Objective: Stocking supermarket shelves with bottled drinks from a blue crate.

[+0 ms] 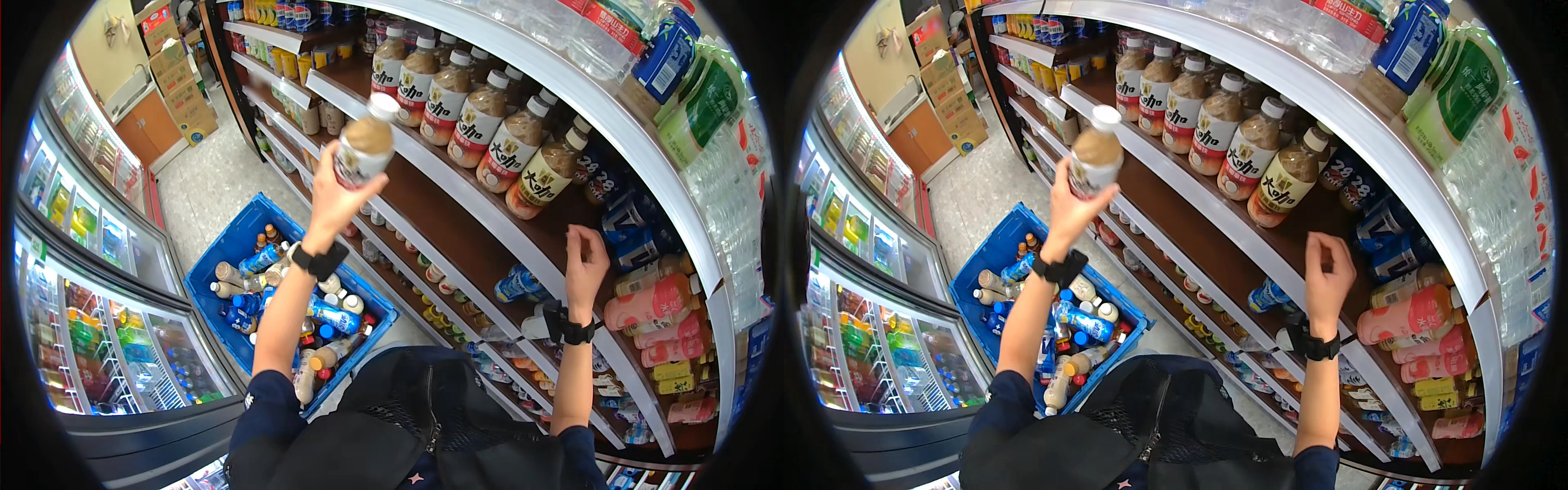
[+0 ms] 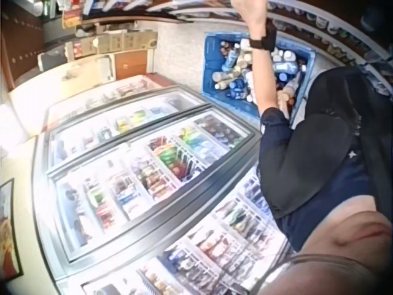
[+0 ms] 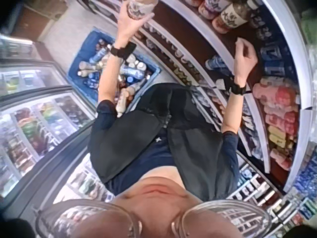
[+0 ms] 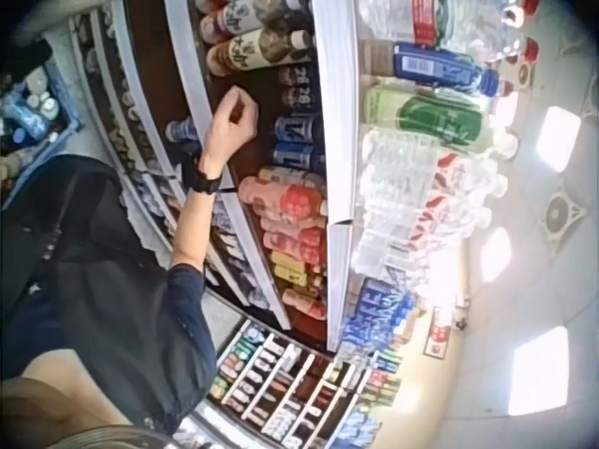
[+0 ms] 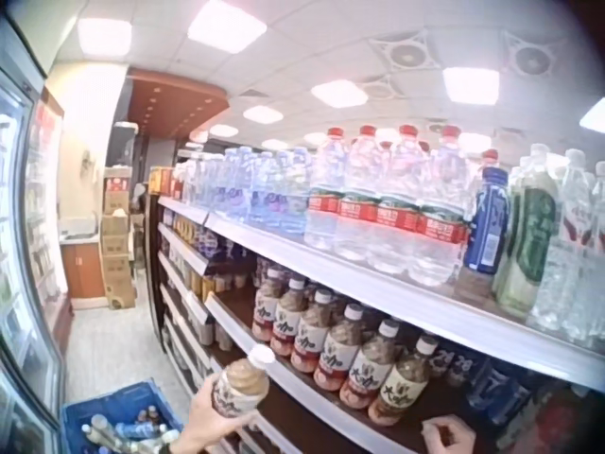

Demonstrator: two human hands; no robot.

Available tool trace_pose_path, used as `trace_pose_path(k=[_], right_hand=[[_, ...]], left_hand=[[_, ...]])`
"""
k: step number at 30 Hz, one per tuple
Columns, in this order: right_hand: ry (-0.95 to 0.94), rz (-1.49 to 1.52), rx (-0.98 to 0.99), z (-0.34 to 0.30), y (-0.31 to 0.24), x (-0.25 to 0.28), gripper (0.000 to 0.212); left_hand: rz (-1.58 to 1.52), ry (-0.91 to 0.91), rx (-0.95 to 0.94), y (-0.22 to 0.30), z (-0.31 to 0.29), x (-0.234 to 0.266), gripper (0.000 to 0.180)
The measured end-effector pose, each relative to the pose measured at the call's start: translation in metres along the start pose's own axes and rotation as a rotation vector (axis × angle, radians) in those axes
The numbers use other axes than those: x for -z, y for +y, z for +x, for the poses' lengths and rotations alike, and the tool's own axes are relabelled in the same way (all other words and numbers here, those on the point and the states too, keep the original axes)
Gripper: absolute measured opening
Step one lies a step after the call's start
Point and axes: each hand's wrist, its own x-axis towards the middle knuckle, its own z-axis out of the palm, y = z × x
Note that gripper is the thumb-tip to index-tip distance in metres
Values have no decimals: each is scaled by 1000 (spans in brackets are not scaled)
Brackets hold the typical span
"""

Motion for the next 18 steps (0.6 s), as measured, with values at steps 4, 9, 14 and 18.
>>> trace_pose_path(k=[4,9,14,18], right_hand=[[40,-191,69,-19,43,21,8],[-21,-523,194,-19,45,22,11],[-67,-736,270,-6,53,4,9],[-85,-749,248,4,57,0,9]], left_hand=[[102,129,11,-29,60,-6,89],[-31,-3,-15,-45,159,-30,86],[-17,-16,-136,-90,225,-59,87],[-233,-72,-91,-114,247,-80,71]])
